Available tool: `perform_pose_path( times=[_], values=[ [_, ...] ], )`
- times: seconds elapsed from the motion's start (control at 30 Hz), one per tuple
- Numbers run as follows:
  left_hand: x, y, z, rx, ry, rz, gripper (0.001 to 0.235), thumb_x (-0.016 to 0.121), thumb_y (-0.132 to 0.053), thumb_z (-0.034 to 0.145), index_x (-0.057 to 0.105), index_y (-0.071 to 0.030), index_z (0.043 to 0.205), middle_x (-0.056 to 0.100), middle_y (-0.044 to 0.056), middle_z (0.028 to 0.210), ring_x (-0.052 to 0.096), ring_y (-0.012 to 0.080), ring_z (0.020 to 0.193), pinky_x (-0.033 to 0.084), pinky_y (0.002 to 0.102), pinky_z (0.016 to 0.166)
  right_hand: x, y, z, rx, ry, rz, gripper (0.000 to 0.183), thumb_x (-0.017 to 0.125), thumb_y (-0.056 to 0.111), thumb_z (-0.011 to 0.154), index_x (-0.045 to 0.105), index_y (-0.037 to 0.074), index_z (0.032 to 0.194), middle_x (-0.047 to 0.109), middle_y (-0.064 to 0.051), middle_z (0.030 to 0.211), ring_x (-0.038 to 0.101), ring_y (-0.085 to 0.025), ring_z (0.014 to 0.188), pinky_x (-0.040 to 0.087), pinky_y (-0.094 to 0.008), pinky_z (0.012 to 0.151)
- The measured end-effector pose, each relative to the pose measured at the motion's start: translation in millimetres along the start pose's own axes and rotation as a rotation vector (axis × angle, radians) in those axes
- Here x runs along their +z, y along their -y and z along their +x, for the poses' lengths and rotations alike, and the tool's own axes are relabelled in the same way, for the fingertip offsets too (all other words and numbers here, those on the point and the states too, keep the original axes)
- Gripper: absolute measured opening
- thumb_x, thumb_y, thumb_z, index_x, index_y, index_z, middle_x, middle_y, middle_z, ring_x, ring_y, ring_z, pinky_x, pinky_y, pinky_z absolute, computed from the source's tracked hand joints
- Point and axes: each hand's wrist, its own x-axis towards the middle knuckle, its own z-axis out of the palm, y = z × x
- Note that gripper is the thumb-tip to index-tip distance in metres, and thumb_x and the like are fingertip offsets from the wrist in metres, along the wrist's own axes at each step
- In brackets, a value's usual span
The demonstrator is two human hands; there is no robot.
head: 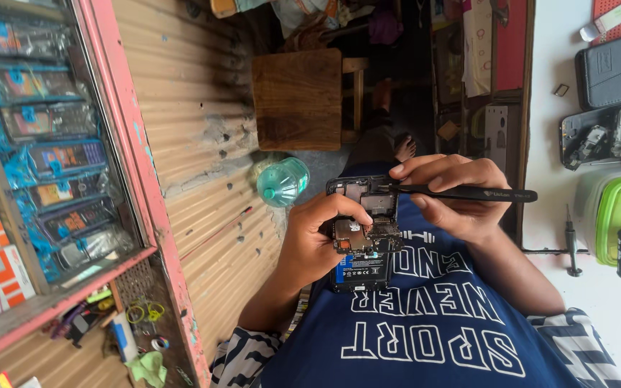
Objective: The person disassembles a smartphone, cleans the internal components with a toothbrush and liquid, and handles a SIM card. They also interact with another person who hands over a different phone and a phone case.
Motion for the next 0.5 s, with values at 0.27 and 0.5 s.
perform_pose_path(
  times=[0.27,0.5],
  values=[
    [4.9,-3.1,-13.9,0.041,-0.067,0.031,0.02,0.081,0.0,0.084,0.068,-0.005,0.099,0.071,0.003,0.095,0.07,0.0097,0.086,0.053,0.022,0.073,0.3,7.5,4.3,0.011,0.097,-0.01,0.026,0.072,-0.003,0.095,0.054,0.005,0.111,0.071,-0.022,0.105,0.071,-0.036,0.114,0.059,-0.054,0.103],
    [2.7,-3.6,-5.3,0.069,-0.034,0.034,0.021,0.084,-0.002,0.084,0.069,-0.006,0.099,0.071,0.002,0.095,0.069,0.0101,0.086,0.053,0.023,0.073,1.1,1.4,0.9,-0.074,0.04,-0.063,0.027,0.076,0.001,0.092,0.055,0.004,0.108,0.071,-0.022,0.102,0.072,-0.038,0.115,0.063,-0.052,0.095]
  ],
)
